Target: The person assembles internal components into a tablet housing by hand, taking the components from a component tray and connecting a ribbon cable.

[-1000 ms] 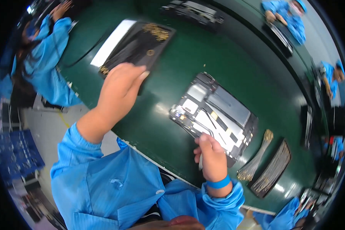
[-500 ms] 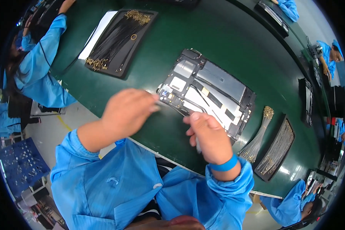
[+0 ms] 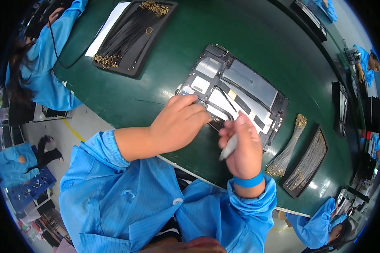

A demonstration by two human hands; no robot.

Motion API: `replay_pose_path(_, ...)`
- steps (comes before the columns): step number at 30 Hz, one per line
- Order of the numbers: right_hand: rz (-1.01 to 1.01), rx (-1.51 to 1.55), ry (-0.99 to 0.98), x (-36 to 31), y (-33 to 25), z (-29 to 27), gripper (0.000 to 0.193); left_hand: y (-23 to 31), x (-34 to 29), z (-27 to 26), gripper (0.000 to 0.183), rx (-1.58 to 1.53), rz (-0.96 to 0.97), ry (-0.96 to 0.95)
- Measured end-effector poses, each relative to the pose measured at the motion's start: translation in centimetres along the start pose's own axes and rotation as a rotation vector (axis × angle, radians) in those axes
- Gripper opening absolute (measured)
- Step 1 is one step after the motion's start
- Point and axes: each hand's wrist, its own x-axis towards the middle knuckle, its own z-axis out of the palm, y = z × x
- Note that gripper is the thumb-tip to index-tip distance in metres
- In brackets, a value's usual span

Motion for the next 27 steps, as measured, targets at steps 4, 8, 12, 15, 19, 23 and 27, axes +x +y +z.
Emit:
replay_pose_path(4,-0.391,-0.194,0.153,0.9,0.0,1.2,0.03,-0.9,-0.4,0.4,0.018,-0.022,-0.013,-0.043)
replay_pose_path(8,-0.759,-0.385,0.244,2.5,2.3,0.7,0.029,-0.6,-0.3,0.5,0.019,-0.032,-0.029,-0.026)
replay_pose_path(12,-0.792,-0.344,0.258,3.0,2.9,0.9,0.028,-0.5,-0.1,0.4,0.02,-0.024,-0.037,-0.043)
replay_pose_path(15,-0.84,-0.384,0.225,3.3,3.0,0.9,0.027,-0.6,-0.1,0.5,0.02,-0.013,-0.041,-0.04)
replay_pose_path(19,-0.865,-0.374,0.225,3.5,3.2,1.0,0.027,-0.6,-0.1,0.4,0.019,-0.015,-0.039,-0.047)
replay_pose_path(23,-0.886,-0.383,0.234,3.7,3.5,1.0,0.029,-0.7,-0.2,0.3,0.019,-0.013,-0.045,-0.057)
replay_pose_path(27,-0.876,-0.428,0.262,3.3,3.0,1.4,0.027,-0.7,-0.2,0.2,0.02,-0.017,-0.039,-0.071)
